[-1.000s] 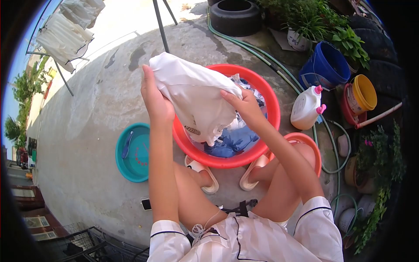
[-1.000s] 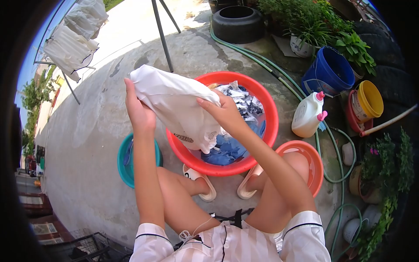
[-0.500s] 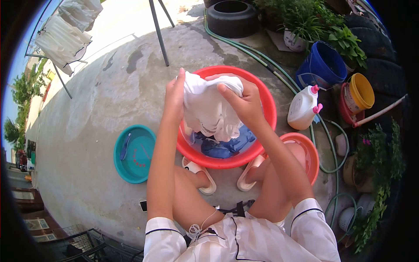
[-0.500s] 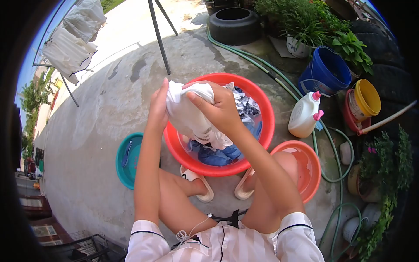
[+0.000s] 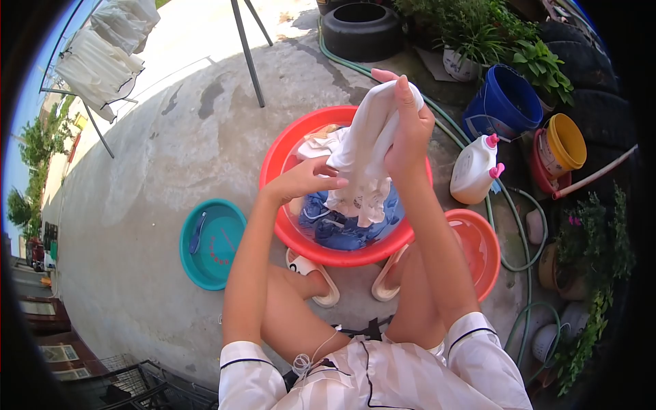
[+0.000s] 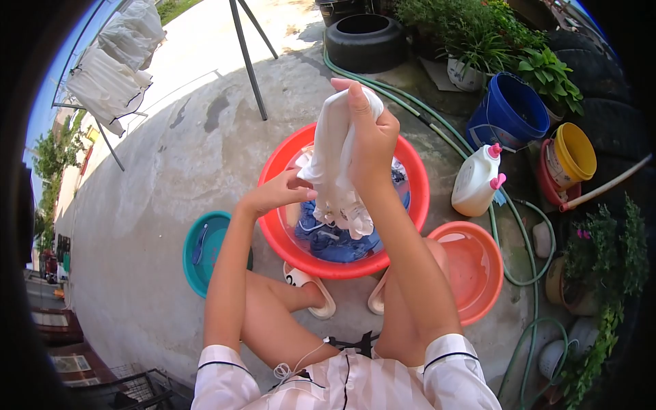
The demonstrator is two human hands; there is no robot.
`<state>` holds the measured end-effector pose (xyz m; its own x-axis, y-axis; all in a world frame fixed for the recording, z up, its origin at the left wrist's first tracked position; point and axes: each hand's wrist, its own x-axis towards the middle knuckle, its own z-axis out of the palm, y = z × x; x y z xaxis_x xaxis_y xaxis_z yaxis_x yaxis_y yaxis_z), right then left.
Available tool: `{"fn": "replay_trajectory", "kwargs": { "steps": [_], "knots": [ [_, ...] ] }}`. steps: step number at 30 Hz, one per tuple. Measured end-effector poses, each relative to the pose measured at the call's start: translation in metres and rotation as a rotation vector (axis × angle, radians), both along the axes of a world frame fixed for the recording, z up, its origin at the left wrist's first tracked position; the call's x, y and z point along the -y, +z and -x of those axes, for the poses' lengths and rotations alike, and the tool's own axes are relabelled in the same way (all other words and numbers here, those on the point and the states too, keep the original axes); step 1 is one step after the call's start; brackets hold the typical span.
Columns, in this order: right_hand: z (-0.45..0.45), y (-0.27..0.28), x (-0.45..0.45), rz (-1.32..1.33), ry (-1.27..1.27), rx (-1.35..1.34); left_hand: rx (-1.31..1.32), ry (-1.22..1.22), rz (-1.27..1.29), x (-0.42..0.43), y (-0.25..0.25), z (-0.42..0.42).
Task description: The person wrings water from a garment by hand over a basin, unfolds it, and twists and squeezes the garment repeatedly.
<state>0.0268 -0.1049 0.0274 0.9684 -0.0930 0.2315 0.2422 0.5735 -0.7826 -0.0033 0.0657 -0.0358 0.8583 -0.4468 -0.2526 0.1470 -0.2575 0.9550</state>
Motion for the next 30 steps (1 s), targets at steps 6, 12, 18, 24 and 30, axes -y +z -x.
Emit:
{"fn": "replay_trajectory", "kwargs": {
  "steps": [6,12,18,24,30],
  "knots": [
    [-0.012,-0.005,0.005,-0.016,-0.052,-0.058,0.367,-0.038,-0.549,0.028,0.008,0.009],
    [-0.018,0.003,0.026,0.029,-0.201,-0.023,1.37,0.189,-0.615,0.038,0.033,0.034],
    [-0.019,0.001,0.03,0.09,-0.121,-0.085,1.341,0.364,-0.219,0.03,0.049,0.036],
    [-0.018,-0.009,0.019,0.092,-0.097,-0.102,0.81,0.71,0.338,0.033,0.047,0.033],
    [0.017,-0.009,-0.017,0.046,0.144,0.079,0.481,1.014,0.606,0.029,0.041,0.01]
  ]
}}
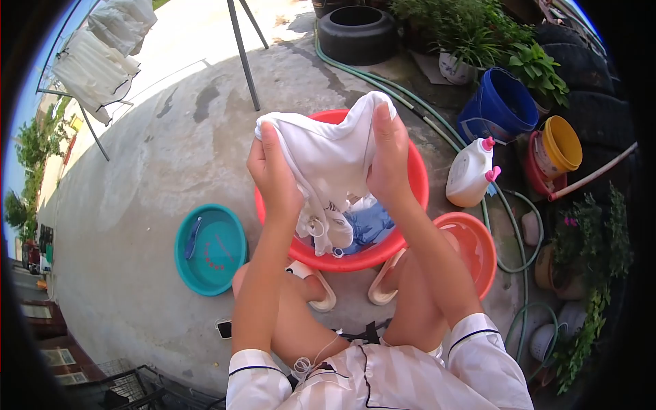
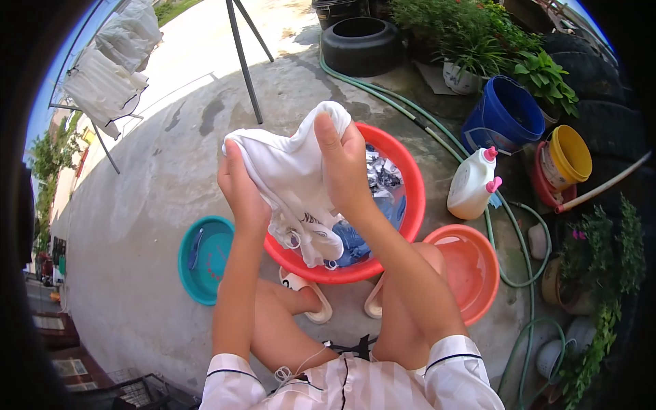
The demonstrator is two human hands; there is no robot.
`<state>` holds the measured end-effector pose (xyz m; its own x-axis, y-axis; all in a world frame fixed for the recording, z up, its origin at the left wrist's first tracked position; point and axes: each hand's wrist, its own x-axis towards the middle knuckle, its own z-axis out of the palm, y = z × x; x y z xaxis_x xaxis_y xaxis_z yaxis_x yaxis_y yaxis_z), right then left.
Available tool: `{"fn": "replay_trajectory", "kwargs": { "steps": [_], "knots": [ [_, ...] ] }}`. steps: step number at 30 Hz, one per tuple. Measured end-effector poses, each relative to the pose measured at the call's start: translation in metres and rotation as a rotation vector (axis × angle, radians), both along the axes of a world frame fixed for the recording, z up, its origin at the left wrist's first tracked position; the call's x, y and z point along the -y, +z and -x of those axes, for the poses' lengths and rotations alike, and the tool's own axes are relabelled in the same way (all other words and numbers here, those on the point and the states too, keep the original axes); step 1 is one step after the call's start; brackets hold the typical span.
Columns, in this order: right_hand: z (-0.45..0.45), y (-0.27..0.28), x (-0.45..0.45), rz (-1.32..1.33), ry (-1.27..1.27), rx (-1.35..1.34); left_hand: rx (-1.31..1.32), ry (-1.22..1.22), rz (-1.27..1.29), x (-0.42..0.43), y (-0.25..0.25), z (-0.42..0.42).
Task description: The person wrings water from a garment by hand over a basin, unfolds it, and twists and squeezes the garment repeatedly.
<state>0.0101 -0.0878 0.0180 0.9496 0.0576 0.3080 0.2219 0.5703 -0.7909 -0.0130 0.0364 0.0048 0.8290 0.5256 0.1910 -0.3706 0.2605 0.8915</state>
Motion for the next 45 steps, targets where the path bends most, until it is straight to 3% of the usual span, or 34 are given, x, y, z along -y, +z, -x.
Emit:
{"fn": "replay_trajectory", "kwargs": {
  "steps": [2,5,6,8,10,13,17,19,21,24,25,28,31,39,45],
  "knots": [
    [0.011,-0.001,-0.015,0.144,-0.093,0.229,-0.039,-0.028,0.186,0.004,0.004,-0.006],
    [0.013,-0.005,-0.02,0.658,-0.407,0.779,-0.189,-0.228,0.388,0.0,-0.005,-0.011],
    [0.012,-0.008,-0.022,0.693,-0.462,0.763,-0.113,-0.365,0.468,0.006,0.002,-0.005],
    [0.01,-0.016,-0.026,0.765,-0.572,0.73,-0.156,-0.402,0.555,0.011,-0.008,-0.01],
    [-0.004,-0.015,-0.025,0.643,-0.589,0.498,-0.141,-0.4,0.496,0.02,0.007,-0.005],
    [-0.021,-0.011,-0.022,0.227,-0.301,-0.044,-0.094,-0.421,0.332,0.028,0.013,0.001],
    [-0.007,-0.005,-0.033,0.081,-0.138,-0.194,-0.077,-0.321,0.326,0.022,0.016,0.001],
    [0.006,-0.009,-0.04,0.192,-0.176,-0.039,-0.082,-0.187,0.292,0.017,0.015,-0.005],
    [0.021,-0.011,-0.045,0.316,-0.181,0.161,-0.07,-0.245,0.197,0.001,0.008,-0.008],
    [0.024,-0.016,-0.048,0.767,-0.454,0.826,0.046,-0.206,0.055,0.001,-0.009,-0.009],
    [0.02,-0.017,-0.046,0.771,-0.461,0.815,0.001,-0.241,0.152,0.006,-0.009,-0.011],
    [0.002,-0.016,-0.042,0.61,-0.5,0.421,-0.099,-0.398,0.366,0.017,-0.009,-0.016],
    [-0.022,-0.016,-0.029,0.173,-0.243,-0.077,-0.156,-0.403,0.402,0.024,-0.005,-0.015],
    [-0.009,-0.022,-0.05,0.135,-0.004,-0.171,-0.125,-0.243,0.242,0.003,0.006,-0.012],
    [0.013,-0.021,-0.059,0.568,-0.132,0.028,-0.133,-0.078,0.183,-0.016,0.001,-0.016]
  ]
}}
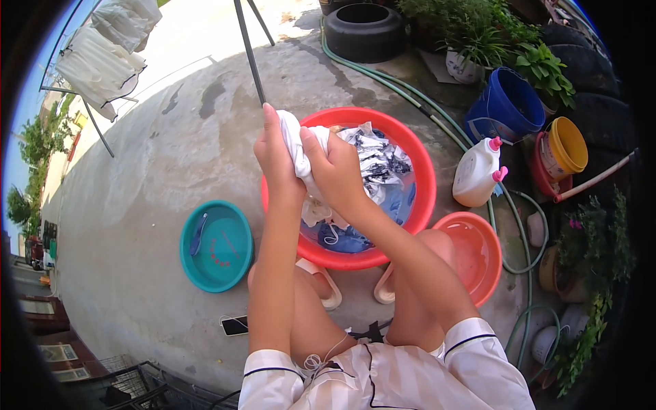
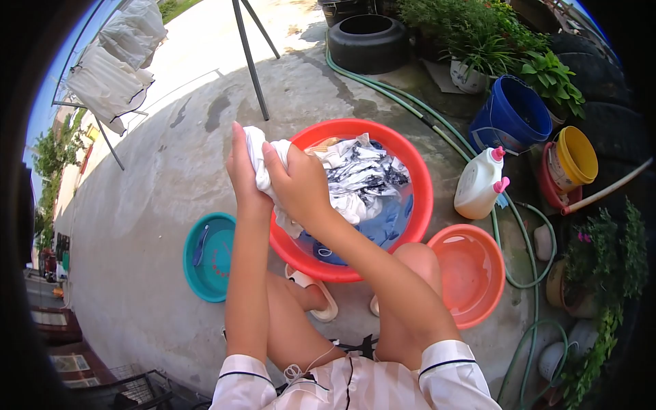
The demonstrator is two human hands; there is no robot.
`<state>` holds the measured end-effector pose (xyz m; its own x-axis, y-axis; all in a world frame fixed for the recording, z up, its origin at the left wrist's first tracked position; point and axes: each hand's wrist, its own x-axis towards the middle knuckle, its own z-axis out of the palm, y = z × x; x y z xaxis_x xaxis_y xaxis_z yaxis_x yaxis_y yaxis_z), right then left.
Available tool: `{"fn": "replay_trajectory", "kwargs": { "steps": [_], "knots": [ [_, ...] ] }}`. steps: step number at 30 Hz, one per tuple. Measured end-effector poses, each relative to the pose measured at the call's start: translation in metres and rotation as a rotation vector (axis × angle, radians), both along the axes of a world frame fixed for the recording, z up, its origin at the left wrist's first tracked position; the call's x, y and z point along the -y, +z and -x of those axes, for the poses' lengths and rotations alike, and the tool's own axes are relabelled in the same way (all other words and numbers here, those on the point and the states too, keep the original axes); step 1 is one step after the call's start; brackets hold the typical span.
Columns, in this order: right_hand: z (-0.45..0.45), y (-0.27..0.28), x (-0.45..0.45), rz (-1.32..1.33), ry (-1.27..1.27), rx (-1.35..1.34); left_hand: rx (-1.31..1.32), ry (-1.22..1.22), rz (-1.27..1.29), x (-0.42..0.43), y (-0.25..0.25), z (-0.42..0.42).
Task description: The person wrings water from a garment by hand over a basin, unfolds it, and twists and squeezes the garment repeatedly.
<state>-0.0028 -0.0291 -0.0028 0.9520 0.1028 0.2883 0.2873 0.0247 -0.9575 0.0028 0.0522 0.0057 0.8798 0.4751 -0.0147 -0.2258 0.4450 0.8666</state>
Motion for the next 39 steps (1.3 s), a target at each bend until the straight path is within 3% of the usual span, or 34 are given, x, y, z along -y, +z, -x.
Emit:
{"fn": "replay_trajectory", "kwargs": {
  "steps": [5,9,12,19,24,27,32,36,39],
  "knots": [
    [-0.007,-0.005,0.001,0.132,-0.09,0.101,-0.033,-0.036,0.032,0.006,-0.012,-0.003],
    [-0.027,-0.009,0.008,-0.211,-0.08,-0.028,-0.062,-0.181,0.116,0.024,-0.003,0.002],
    [-0.039,-0.009,0.019,-0.443,-0.012,-0.187,-0.114,-0.202,-0.066,0.038,0.006,0.011],
    [-0.022,-0.007,0.004,-0.329,-0.004,-0.091,-0.018,-0.14,-0.064,0.022,-0.001,0.007],
    [-0.001,-0.005,-0.001,0.003,-0.081,0.117,-0.03,0.002,-0.155,0.008,-0.01,-0.008],
    [0.004,-0.007,-0.005,0.031,-0.11,0.185,-0.039,-0.035,-0.215,0.005,-0.013,-0.013],
    [-0.028,-0.01,0.012,-0.185,-0.177,-0.027,-0.076,-0.104,-0.26,0.029,-0.015,-0.006],
    [-0.045,-0.021,0.022,-0.466,0.01,-0.226,-0.117,-0.158,-0.389,0.038,-0.011,0.006],
    [-0.037,-0.017,0.016,-0.498,0.046,-0.293,-0.098,-0.114,-0.405,0.033,-0.014,0.005]
  ]
}}
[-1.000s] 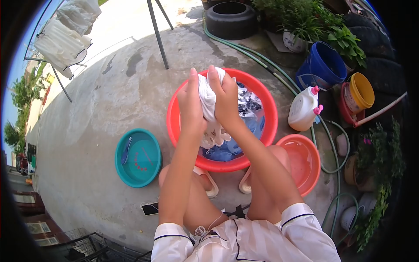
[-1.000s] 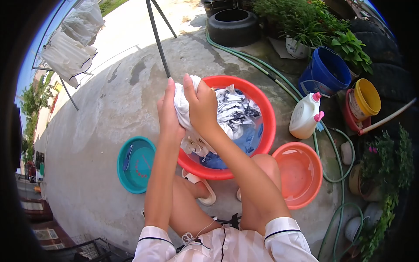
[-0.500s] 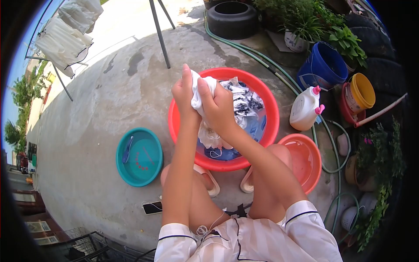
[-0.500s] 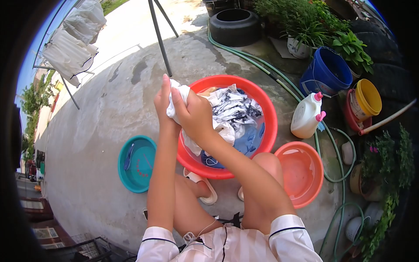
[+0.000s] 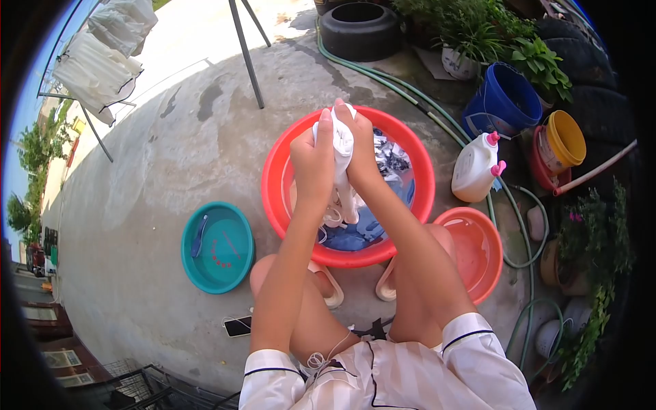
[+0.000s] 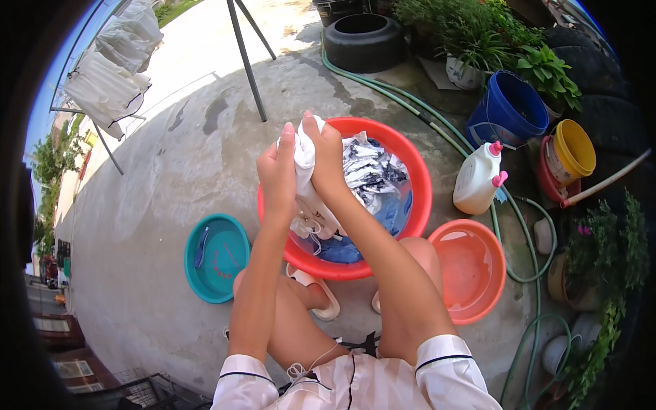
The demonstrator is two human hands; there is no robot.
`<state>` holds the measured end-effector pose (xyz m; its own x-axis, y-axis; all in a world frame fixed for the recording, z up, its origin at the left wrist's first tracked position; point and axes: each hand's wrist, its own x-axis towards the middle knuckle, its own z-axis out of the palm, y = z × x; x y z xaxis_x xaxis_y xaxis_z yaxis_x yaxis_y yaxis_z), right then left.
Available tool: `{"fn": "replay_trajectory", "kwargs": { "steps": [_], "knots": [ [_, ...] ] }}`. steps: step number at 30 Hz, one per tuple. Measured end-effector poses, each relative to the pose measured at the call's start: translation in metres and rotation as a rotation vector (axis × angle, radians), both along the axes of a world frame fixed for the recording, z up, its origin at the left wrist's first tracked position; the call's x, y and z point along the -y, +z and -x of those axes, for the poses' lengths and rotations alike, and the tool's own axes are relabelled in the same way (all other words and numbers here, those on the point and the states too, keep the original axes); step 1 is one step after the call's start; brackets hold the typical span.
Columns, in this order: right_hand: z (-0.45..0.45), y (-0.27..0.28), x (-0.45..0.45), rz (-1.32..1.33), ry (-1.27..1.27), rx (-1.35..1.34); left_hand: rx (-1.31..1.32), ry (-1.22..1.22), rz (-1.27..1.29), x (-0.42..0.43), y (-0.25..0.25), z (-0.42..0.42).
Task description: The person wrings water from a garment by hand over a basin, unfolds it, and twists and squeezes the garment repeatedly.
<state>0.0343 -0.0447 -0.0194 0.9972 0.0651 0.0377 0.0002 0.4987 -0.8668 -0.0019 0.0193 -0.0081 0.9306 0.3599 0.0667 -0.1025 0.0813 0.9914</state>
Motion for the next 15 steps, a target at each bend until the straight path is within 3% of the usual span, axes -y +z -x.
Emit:
{"fn": "replay_trajectory", "kwargs": {
  "steps": [3,6,11,15],
  "knots": [
    [0.011,0.005,-0.007,0.083,0.02,0.043,0.029,0.017,0.126,-0.013,-0.005,-0.004],
    [0.019,-0.002,-0.017,0.136,-0.01,0.146,0.048,0.063,0.082,-0.024,0.0,-0.004],
    [0.033,-0.002,-0.022,0.472,-0.08,0.2,0.069,0.138,0.099,-0.032,-0.002,-0.014],
    [0.013,-0.003,-0.013,0.251,-0.096,0.168,0.029,0.073,0.012,-0.018,-0.003,-0.013]
  ]
}}
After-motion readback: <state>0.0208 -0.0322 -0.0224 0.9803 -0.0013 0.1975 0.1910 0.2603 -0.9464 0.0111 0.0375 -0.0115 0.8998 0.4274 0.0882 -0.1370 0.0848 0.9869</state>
